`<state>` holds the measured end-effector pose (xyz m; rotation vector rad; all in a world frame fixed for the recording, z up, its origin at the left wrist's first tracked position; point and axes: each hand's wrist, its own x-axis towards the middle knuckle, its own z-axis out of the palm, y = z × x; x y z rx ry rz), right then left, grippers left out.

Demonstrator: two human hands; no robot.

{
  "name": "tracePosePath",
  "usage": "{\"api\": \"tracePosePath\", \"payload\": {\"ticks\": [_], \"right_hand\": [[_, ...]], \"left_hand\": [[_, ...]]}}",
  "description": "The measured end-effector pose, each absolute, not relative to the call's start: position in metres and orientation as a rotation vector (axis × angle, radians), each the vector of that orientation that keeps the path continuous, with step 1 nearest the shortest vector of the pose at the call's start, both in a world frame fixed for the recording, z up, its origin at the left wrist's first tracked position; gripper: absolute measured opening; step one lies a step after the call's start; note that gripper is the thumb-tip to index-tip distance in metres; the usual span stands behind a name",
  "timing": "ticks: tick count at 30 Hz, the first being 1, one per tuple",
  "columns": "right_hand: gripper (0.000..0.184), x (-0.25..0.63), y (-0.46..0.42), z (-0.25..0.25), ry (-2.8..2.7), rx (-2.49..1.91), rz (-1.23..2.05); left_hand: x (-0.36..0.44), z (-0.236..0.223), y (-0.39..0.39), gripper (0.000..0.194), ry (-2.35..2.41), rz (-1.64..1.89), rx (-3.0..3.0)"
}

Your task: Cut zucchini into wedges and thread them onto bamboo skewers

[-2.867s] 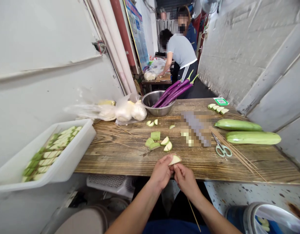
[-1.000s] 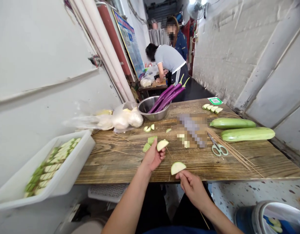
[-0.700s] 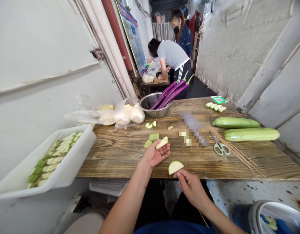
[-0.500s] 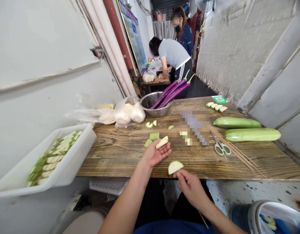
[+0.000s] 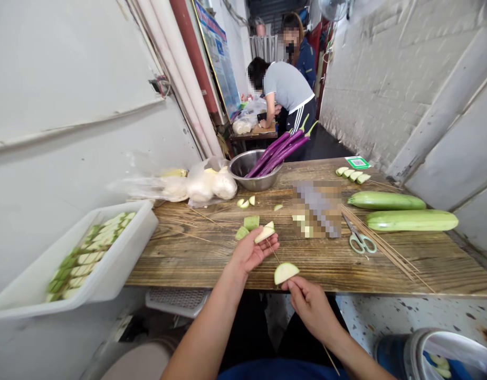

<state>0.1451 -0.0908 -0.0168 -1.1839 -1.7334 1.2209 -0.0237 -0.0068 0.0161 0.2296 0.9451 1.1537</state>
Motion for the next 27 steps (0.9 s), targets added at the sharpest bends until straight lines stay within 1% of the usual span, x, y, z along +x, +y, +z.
{"api": "tracePosePath", "payload": {"ticks": [14, 27], "right_hand": [[0.029, 0.1459, -0.0936, -0.0227, -1.686, -1.167, 1.311], [0.030, 0.1475, -0.0972, -0.0199, -1.693, -1.163, 1.317]], "left_hand": [[-0.0222, 0.0135, -0.0099, 0.019, 0.954, 1.176, 0.291], [-0.0205, 0.0159, -0.0120, 0.020, 0.986, 1.171, 0.341]]}}
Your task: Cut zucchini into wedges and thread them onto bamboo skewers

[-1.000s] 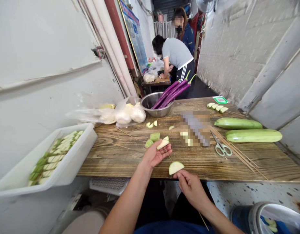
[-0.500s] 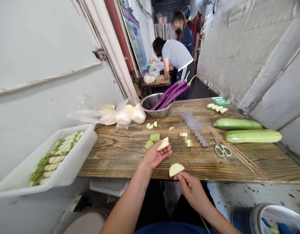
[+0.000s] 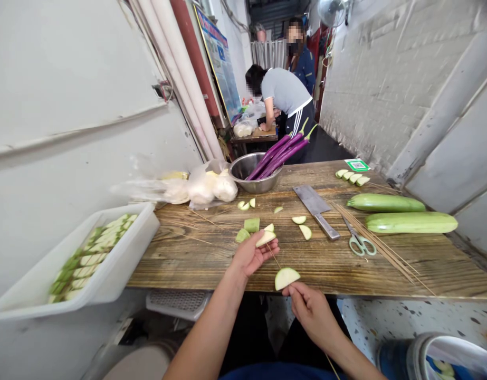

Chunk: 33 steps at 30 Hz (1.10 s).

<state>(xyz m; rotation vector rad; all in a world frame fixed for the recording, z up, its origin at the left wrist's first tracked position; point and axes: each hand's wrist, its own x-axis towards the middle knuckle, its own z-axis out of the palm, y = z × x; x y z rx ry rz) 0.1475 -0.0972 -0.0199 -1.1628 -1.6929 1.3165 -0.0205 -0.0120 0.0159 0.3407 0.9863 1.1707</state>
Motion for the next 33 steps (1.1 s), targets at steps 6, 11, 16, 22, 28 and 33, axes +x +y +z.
{"api": "tracePosePath", "payload": {"ticks": [6, 11, 16, 22, 28, 33], "right_hand": [[0.031, 0.1464, -0.0987, -0.0206, -1.678, -1.171, 1.347], [0.032, 0.1455, -0.0980, -0.0192, -1.674, -1.183, 1.349], [0.032, 0.1460, -0.0991, -0.0171, -1.672, -1.189, 1.351], [0.031, 0.1460, -0.0989, -0.0174, -1.691, -1.191, 1.311], [0.032, 0.1438, -0.0974, -0.0164, -1.693, -1.209, 1.267], [0.031, 0.1426, -0.0968, -0.0146, -1.687, -1.201, 1.262]], "left_hand": [[-0.0215, 0.0160, -0.0128, 0.019, 0.984, 1.170, 0.347], [-0.0221, 0.0143, -0.0140, 0.018, 0.977, 1.178, 0.378], [-0.0221, 0.0136, -0.0156, 0.020, 0.982, 1.151, 0.435], [-0.0190, 0.0155, -0.0169, 0.025, 0.855, 1.194, 0.430], [-0.0136, 0.0191, -0.0180, 0.024, 0.822, 1.247, 0.391], [-0.0133, 0.0235, -0.0187, 0.018, 0.838, 1.267, 0.441]]}}
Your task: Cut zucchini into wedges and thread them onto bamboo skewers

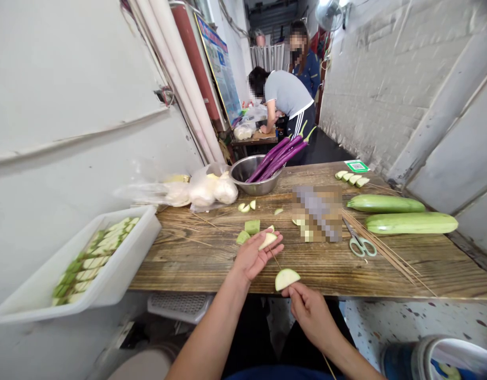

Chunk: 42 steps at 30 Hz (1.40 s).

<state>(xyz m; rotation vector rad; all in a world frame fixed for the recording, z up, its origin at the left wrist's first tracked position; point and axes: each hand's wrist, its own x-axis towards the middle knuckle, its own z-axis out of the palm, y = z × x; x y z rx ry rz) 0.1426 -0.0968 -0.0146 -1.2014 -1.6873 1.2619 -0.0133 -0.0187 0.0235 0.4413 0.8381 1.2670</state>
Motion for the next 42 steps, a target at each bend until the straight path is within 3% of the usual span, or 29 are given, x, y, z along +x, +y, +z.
{"api": "tracePosePath", "payload": {"ticks": [42], "right_hand": [[0.032, 0.134, -0.098, -0.022, -1.687, -1.250, 1.149]], "left_hand": [[-0.013, 0.011, -0.027, 0.016, 0.824, 1.107, 0.448]]}}
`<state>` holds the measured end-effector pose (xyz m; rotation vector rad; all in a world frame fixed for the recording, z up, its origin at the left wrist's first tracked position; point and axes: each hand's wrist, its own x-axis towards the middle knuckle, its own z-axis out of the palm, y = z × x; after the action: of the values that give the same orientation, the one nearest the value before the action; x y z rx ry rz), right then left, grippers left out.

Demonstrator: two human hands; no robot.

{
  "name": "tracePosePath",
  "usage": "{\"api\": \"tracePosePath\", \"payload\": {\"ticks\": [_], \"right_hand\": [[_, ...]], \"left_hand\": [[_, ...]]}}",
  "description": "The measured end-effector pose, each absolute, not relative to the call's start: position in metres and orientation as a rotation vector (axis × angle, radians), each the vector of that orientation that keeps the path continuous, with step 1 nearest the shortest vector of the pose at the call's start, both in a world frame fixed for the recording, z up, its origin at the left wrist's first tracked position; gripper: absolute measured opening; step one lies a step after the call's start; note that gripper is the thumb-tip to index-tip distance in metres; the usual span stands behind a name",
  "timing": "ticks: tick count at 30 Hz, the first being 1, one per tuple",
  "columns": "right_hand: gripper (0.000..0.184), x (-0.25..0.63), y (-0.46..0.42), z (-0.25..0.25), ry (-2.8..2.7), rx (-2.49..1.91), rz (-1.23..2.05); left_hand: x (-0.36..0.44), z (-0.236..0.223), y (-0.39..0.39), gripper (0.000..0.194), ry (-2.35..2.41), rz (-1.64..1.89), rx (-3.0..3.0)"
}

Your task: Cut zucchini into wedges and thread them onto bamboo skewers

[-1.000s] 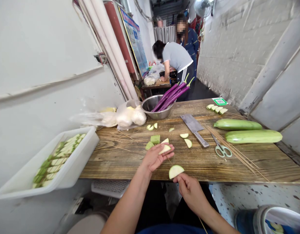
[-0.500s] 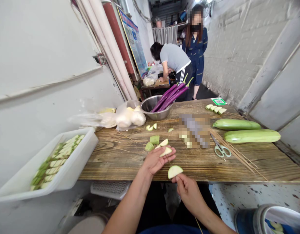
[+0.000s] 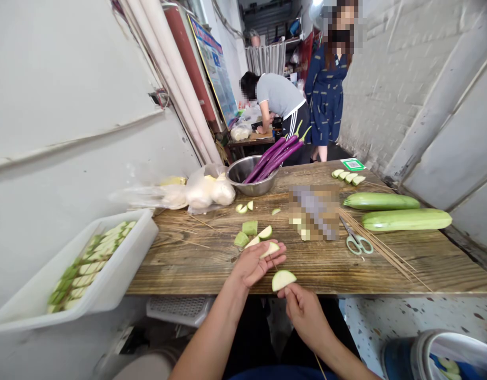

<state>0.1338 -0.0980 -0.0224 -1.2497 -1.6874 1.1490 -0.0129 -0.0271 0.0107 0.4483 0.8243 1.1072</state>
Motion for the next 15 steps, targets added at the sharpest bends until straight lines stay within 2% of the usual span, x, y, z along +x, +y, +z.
{"api": "tracePosePath", "payload": {"ticks": [15], "right_hand": [[0.031, 0.1352, -0.1018, -0.0212, -1.685, -1.224, 1.178]], "left_hand": [[-0.0125, 0.0139, -0.0338, 0.018, 0.808, 1.110, 0.458]]}}
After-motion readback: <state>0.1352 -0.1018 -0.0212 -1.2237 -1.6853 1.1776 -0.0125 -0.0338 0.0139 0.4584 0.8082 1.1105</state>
